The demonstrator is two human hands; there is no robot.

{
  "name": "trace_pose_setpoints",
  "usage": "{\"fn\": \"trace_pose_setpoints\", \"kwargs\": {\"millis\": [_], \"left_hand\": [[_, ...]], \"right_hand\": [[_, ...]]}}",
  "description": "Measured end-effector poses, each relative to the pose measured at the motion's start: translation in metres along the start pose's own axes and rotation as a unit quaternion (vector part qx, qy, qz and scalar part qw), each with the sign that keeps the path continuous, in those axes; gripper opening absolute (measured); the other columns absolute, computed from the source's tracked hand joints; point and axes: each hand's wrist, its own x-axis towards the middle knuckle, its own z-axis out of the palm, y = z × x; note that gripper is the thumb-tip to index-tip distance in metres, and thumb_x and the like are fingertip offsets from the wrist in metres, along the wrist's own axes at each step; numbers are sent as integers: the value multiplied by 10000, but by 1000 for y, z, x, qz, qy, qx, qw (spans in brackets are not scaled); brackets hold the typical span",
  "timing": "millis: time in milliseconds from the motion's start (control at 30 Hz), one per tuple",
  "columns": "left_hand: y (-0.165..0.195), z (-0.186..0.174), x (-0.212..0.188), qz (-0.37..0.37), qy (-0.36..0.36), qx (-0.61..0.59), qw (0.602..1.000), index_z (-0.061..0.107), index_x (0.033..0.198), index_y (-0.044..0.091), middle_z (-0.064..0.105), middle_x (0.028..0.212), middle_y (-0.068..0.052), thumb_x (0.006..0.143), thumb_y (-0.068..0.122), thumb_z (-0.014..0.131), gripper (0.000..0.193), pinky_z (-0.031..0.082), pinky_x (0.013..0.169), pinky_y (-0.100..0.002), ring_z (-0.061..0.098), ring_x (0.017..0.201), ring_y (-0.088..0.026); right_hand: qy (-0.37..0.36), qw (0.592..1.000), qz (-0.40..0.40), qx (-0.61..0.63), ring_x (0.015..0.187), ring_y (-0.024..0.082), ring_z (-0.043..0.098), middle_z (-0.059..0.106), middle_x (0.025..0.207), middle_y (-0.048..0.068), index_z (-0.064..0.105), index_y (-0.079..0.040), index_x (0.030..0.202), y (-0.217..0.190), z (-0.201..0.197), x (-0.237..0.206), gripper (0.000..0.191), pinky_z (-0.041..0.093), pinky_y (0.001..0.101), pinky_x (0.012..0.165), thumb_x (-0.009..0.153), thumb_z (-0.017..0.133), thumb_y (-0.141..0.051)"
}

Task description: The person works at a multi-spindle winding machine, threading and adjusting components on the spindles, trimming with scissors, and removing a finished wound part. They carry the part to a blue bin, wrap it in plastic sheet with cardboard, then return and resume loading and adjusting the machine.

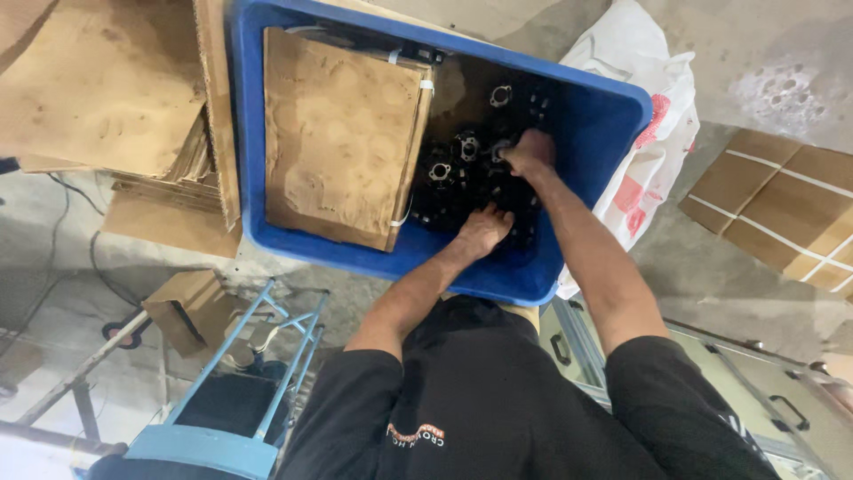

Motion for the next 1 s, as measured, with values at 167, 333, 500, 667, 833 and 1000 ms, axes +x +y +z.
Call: {"fn": "trace_pose_setpoints", "kwargs": {"millis": [167, 333, 500, 667, 833, 1000], "left_hand": [[-23, -32, -28, -70, 88, -75, 991, 618, 1090, 79, 638, 1127, -139, 788, 27, 638, 307, 582, 849, -451, 611, 1100, -351], [-44, -58, -38, -125, 45, 80, 988, 616, 1056, 82, 610, 1124, -119, 597, 117, 700, 468, 577, 810, -526, 603, 1103, -354], [-38, -48, -33, -117, 25, 49, 992, 625, 1326, 56, 599, 1159, -162, 836, 65, 682, 493, 590, 728, -502, 612, 1029, -376], [-32, -31, -22, -121, -39, 146, 981, 737, 1065, 52, 596, 1268, -125, 786, 89, 679, 287, 593, 751, -461, 603, 1081, -363], [-25, -33, -21, -69, 0, 247, 967, 777, 979, 75, 624, 1149, -99, 793, 147, 669, 227, 589, 793, -537, 604, 1110, -323], [-23, -58, -34, -54, 17, 141, 988, 732, 1064, 12, 622, 1221, -162, 864, 58, 660, 218, 597, 716, -457, 661, 969, -347]], "right_hand": [[-15, 982, -142, -125, 926, 446, 697, 705, 989, 280, 659, 1, 1109, 16, -3, -29, 449, 577, 511, 810, 738, 804, -208], [-14, 949, -211, -236, 835, 405, 723, 688, 1049, 242, 632, -32, 1149, 20, 31, -65, 344, 597, 499, 694, 855, 701, -198], [46, 915, -250, -313, 843, 346, 731, 694, 1023, 186, 644, -44, 1115, 15, 35, -64, 229, 604, 464, 630, 919, 655, -163], [47, 897, -286, -332, 923, 324, 710, 706, 1006, 155, 657, -45, 1070, 7, 18, -65, 316, 609, 430, 698, 765, 701, -117], [-32, 906, -282, -314, 896, 369, 708, 718, 1006, 192, 595, -49, 1283, -17, -10, -50, 567, 594, 479, 728, 742, 757, -106], [-126, 859, -241, -435, 1006, 318, 692, 733, 1155, 117, 787, -126, 1085, -29, -1, -37, 303, 606, 457, 765, 783, 776, -150]]}}
